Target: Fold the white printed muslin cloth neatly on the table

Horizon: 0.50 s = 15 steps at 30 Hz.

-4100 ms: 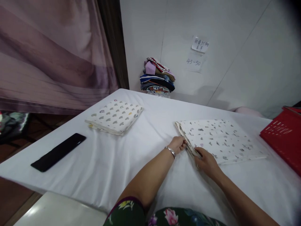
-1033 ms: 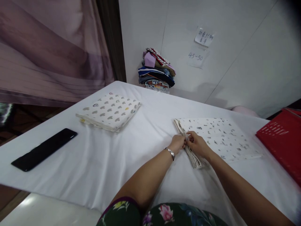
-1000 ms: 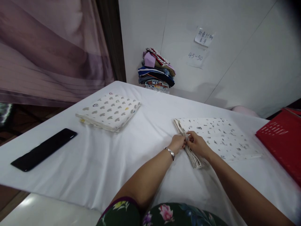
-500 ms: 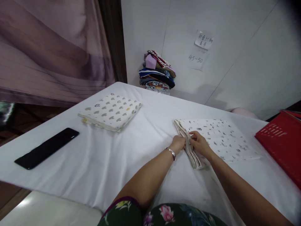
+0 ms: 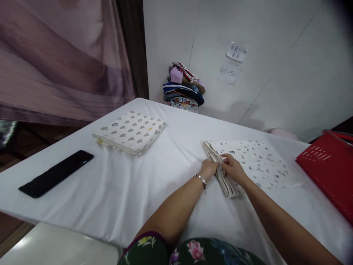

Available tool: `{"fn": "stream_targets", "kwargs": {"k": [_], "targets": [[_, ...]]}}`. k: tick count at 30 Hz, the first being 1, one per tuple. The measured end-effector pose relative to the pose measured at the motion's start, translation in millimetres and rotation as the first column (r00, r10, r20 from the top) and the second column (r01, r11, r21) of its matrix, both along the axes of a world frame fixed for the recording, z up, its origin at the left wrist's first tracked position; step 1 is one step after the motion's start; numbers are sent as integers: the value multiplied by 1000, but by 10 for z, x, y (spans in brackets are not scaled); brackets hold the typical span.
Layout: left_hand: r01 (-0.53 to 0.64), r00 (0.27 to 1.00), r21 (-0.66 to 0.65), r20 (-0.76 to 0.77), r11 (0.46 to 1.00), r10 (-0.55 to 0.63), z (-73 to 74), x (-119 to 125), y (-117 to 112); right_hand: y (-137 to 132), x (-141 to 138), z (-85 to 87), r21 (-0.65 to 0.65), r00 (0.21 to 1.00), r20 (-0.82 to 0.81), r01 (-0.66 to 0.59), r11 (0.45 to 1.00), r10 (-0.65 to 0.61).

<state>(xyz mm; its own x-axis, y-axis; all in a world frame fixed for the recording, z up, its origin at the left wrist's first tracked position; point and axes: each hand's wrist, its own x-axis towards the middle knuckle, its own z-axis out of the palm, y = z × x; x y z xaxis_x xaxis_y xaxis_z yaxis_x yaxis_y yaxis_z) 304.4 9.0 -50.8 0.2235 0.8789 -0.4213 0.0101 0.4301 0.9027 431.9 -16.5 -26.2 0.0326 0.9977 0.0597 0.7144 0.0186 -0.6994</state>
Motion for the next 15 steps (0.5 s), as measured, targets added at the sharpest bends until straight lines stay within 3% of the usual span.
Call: {"fn": "stream_targets", "kwargs": {"k": [7, 15], "targets": [[-26, 1000, -10, 0, 1000, 26, 40, -11, -10, 24, 12, -4, -1, 1000, 26, -2, 1000, 2], [12, 999, -59, 52, 998, -9, 98, -51, -27, 41, -43, -7, -20, 977, 210, -38, 999, 41]]}}
